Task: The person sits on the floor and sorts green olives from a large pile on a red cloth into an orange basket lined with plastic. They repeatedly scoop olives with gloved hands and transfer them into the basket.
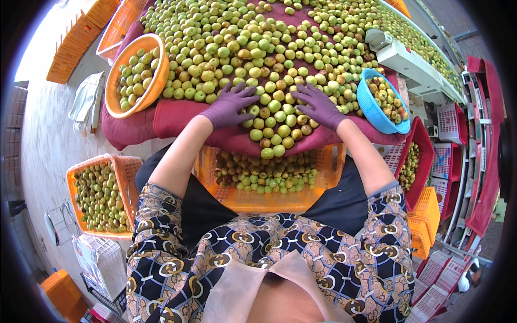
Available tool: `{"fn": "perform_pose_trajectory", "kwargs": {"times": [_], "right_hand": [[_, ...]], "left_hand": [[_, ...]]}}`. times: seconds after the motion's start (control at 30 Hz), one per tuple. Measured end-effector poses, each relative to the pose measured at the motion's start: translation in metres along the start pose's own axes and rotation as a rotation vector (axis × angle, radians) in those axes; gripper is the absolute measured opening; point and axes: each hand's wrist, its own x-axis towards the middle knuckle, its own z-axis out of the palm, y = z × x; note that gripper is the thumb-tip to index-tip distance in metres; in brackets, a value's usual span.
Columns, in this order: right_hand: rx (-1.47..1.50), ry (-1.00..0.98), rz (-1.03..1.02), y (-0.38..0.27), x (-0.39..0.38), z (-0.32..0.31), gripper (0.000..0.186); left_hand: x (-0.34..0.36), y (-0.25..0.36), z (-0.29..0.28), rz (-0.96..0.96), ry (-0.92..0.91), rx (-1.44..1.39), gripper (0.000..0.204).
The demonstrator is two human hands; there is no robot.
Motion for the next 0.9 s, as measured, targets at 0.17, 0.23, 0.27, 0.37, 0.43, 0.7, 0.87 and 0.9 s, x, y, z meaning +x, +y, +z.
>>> {"fn": "perform_pose_trajectory", "kwargs": {"times": [0.17, 0.23, 0.27, 0.37, 0.43, 0.7, 0.87, 0.9], "right_hand": [[0.371, 0.360, 0.435, 0.023, -0.042, -0.005, 0.030], [0.364, 0.229, 0.591, 0.016, -0.044, -0.018, 0.035], [0.368, 0.201, 0.556, 0.015, -0.048, -0.013, 0.037], [0.330, 0.121, 0.326, -0.005, -0.049, 0.003, 0.058], [-0.069, 0.084, 0.201, -0.030, -0.048, 0.013, 0.073], [0.059, -0.062, 0.157, -0.038, -0.040, 0.014, 0.082], [0.145, -0.091, 0.143, -0.071, -0.031, 0.016, 0.091], [0.184, -0.119, 0.133, -0.071, -0.032, 0.017, 0.091]], "left_hand": [[-0.035, -0.029, -0.029, -0.234, 0.361, 0.028, 0.034], [-0.051, -0.032, -0.050, -0.407, 0.380, 0.155, 0.033], [-0.055, -0.036, -0.054, -0.470, 0.383, 0.174, 0.039], [-0.057, -0.046, -0.059, -0.672, 0.084, 0.284, 0.069], [-0.053, -0.048, -0.055, -0.679, -0.032, 0.305, 0.070], [-0.030, -0.041, -0.044, -0.419, -0.112, -0.069, 0.092], [-0.008, -0.025, -0.015, -0.132, -0.100, -0.323, 0.091], [-0.003, -0.009, -0.015, -0.100, -0.137, -0.312, 0.089]]}}
